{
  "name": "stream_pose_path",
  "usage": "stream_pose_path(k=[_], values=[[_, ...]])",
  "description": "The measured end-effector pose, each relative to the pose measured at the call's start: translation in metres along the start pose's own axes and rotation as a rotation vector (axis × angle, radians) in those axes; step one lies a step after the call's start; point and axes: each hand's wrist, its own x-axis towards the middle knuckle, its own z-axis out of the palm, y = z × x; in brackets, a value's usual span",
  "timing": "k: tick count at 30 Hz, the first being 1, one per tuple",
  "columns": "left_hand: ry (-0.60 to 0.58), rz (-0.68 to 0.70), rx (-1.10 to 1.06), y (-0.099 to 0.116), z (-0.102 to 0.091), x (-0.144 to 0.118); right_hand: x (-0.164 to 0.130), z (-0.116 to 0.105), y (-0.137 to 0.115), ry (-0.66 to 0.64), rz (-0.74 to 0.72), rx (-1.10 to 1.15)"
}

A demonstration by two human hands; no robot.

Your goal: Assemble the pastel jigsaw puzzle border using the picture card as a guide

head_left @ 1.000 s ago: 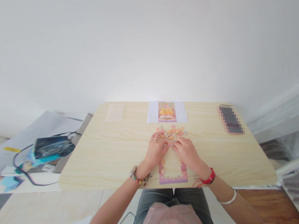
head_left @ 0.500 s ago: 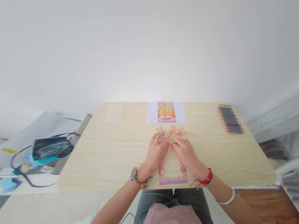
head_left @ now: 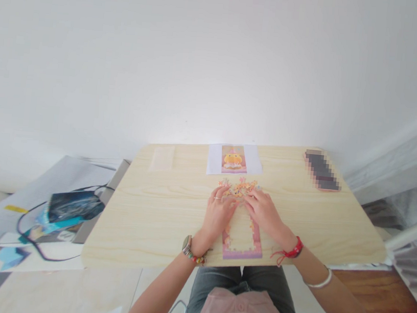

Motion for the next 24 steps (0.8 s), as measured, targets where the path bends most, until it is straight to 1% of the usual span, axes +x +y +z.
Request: stream_pose_path(k=[4,7,11,14,16,20,22,24], values=[[0.021,-0.07,0.087,-0.007,-0.007,-0.009,-0.005,-0.006,0.009,-0.027,0.006,-0.022],[-0.033,-0.118,0.174,-0.009,-0.011,-0.018,-0.01,-0.005,0.01,-0.036,0.018,-0.034],[-0.077,-0.124,0.2,-0.007,-0.013,-0.025,-0.015,-0.002,0.005,-0.028,0.042,-0.002],[-0.072,-0.113,0.184,-0.008,-0.011,-0.028,-0.017,-0.004,0.004,-0.03,0.046,0.022],[-0.056,-0.095,0.168,-0.011,-0.01,-0.027,-0.015,-0.008,0.008,-0.014,0.043,0.029],[0.023,-0.053,0.13,-0.024,-0.014,-0.014,0.003,-0.016,0.029,0.019,0.055,0.066],[0.067,-0.046,0.113,-0.033,-0.02,-0.002,0.019,-0.018,0.041,0.005,0.076,0.09],[0.096,-0.067,0.097,-0.041,-0.025,0.011,0.037,-0.016,0.049,-0.035,0.084,0.114]])
